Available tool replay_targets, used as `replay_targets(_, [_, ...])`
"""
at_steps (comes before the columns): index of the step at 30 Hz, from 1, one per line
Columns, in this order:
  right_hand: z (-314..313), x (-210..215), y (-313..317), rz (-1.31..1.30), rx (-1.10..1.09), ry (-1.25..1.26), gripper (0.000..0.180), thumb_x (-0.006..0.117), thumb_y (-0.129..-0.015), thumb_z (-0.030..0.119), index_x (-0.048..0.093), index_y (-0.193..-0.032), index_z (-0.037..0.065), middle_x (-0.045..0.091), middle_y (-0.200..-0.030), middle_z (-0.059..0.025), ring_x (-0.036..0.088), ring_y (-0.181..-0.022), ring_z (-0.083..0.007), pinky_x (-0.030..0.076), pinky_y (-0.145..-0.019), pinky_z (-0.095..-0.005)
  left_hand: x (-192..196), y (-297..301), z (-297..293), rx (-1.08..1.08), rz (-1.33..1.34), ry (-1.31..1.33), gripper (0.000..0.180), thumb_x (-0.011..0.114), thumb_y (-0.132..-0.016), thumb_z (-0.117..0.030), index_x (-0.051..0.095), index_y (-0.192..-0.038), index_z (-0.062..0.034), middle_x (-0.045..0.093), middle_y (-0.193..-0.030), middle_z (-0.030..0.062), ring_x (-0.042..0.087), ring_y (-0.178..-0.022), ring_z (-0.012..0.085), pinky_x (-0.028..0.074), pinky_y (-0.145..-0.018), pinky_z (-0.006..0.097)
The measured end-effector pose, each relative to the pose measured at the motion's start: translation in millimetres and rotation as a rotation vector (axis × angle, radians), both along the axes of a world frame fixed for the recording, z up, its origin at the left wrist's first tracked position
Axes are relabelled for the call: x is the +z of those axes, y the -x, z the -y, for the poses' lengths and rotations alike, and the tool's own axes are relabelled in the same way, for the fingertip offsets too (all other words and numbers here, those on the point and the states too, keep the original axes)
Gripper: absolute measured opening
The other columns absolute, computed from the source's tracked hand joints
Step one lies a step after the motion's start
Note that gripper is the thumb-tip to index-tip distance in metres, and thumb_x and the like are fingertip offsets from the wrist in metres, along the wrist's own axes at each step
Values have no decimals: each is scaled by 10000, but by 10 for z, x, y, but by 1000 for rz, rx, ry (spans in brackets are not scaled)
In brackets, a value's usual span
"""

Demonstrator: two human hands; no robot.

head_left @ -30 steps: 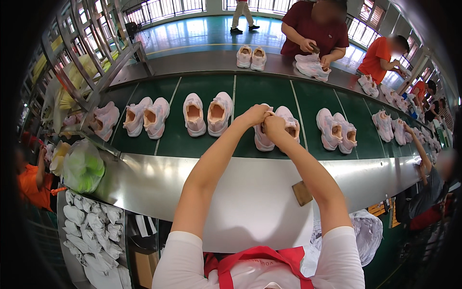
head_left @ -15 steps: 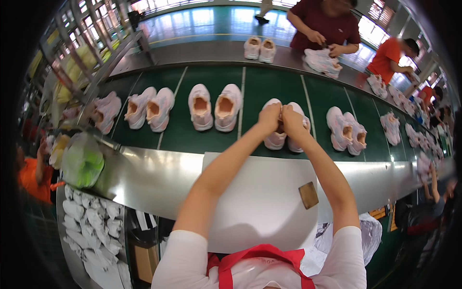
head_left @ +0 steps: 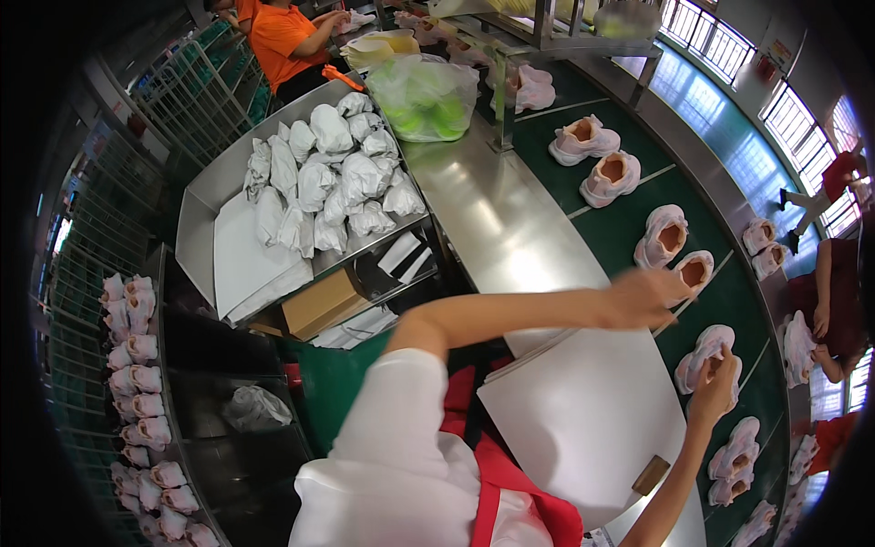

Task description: The person takes white tissue paper from a large sack, crumples it into a ball, and stuffs it into the toe box of pink sneakers moving along a conveyor belt. The person repeats this process for multiple pairs of shoes.

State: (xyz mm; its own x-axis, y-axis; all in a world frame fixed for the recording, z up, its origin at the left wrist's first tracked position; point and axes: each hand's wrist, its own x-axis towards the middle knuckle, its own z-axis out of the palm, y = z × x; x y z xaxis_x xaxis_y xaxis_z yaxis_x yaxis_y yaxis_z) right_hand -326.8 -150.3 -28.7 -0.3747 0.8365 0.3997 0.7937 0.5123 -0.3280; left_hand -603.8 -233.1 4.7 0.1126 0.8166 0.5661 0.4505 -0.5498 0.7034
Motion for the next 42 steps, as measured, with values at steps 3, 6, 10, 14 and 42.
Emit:
replay_targets(3, [548,-6,361,71,211,-180,370,592,-766,1,540,-1130,46,571,-1083,-153,552,-988,-328,447,-845,-375,-164,1082,679,402,-22,-82,391,634,-793,-111,524,-1165,-66,535,-1165,117,496,-1098,282,390,-943,363])
replay_targets(6, [861,-139,551,105,314,-89,358,596,-753,1,550,-1106,41,568,-1065,-148,551,-971,-323,446,-835,-384,-322,1985,1452,1025,-345,-32,610,657,-745,-105,395,-1293,-52,455,-1252,185,406,-1196,345,322,-1004,399])
replay_targets(10, [906,-210,589,145,357,-139,329,596,-755,14,561,-1081,33,562,-1049,-134,542,-948,-308,446,-812,-386,-767,2668,2186,1644,-757,456,873,695,-709,-127,197,-1425,-149,349,-1330,243,394,-1194,392,354,-964,466])
replay_targets(14, [912,-236,593,150,370,-133,301,580,-768,12,565,-1068,25,556,-1056,-130,532,-955,-305,439,-819,-384,-1114,3120,2508,1600,-820,567,946,722,-682,-141,160,-1438,-227,366,-1311,201,426,-1154,355,431,-858,490])
replay_targets(42, [1256,216,1313,-827,440,934,594,397,-931,478,345,-1372,84,542,-1189,-134,543,-1066,-227,440,-901,-359,-96,1708,1409,724,-459,-297,607,726,-664,-165,518,-1235,-146,563,-1161,93,565,-1015,287,463,-800,376])
